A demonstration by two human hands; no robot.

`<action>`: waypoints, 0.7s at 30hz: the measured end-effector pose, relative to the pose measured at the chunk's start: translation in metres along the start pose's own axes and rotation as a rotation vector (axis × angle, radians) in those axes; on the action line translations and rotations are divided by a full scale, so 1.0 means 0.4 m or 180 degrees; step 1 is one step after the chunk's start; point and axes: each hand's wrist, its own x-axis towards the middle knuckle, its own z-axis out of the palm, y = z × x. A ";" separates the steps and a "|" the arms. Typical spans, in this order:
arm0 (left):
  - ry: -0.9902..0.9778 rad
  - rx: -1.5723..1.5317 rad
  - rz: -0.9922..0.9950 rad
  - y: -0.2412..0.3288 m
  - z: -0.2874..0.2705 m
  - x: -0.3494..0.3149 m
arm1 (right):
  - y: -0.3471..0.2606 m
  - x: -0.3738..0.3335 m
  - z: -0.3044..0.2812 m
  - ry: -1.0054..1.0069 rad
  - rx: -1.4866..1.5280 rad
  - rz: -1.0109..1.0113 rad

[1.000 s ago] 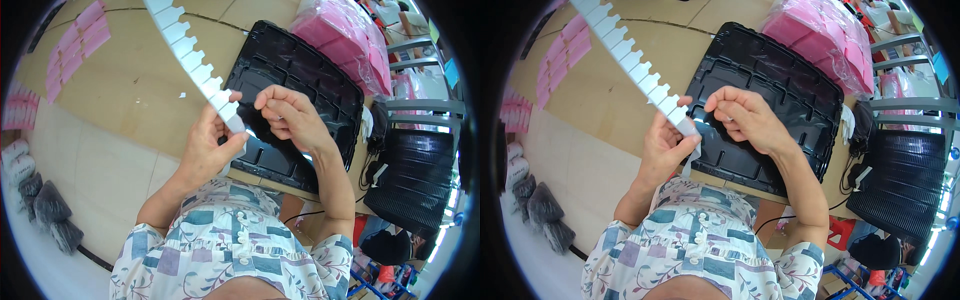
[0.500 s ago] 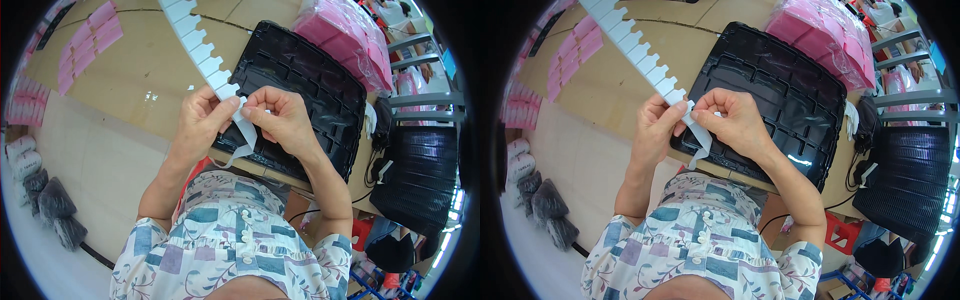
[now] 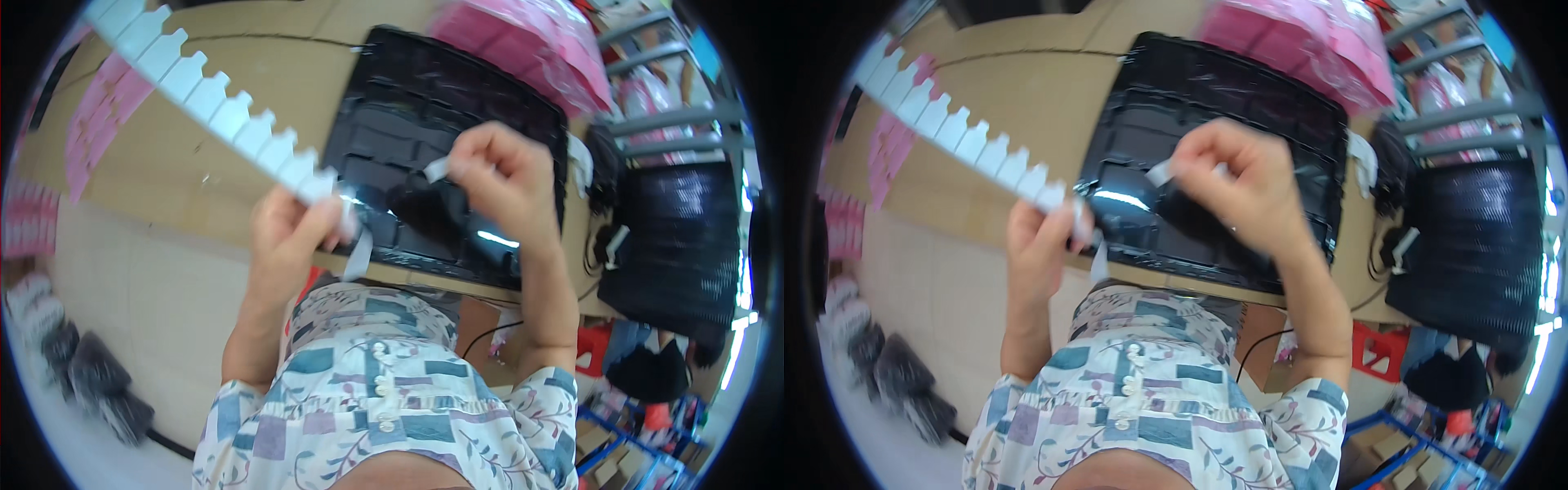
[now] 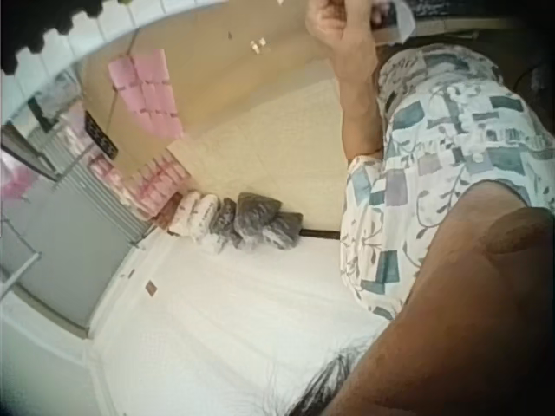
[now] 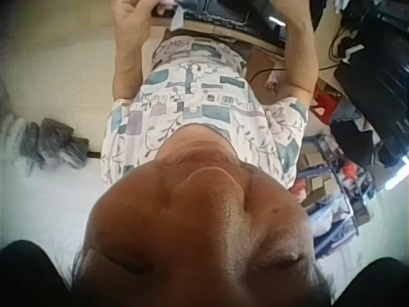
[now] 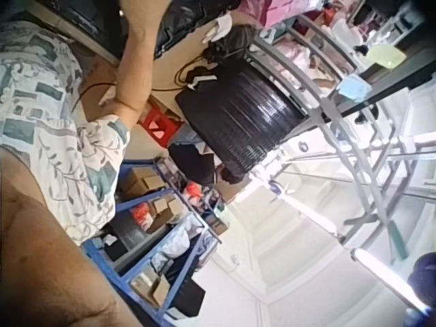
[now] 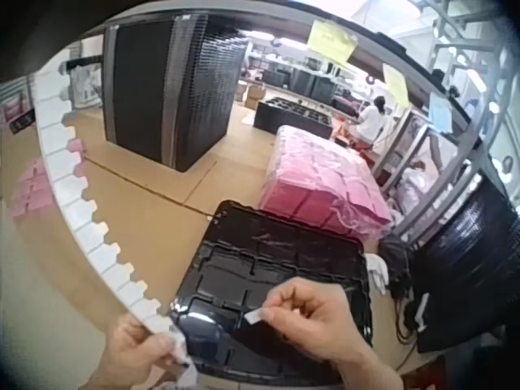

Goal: The person places pink foam inserts into black plastic trays, pressing them into the grid compartments. They then stack the completed trays onto a pile on the right side of the table. The person repeats this process for multiple trays throughout the clip.

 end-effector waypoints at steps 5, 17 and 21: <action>-0.2077 -0.0589 -0.0519 0.014 -0.024 -0.022 | 0.208 0.054 -0.388 0.0755 -0.0396 0.0862; -0.0142 -0.0273 -0.0300 -0.049 0.018 0.007 | 0.349 0.078 -0.556 -0.0028 -0.1930 0.0623; -0.0236 -0.0278 -0.0269 -0.046 0.024 0.013 | 0.389 0.104 -0.532 -0.0046 -0.2248 0.0332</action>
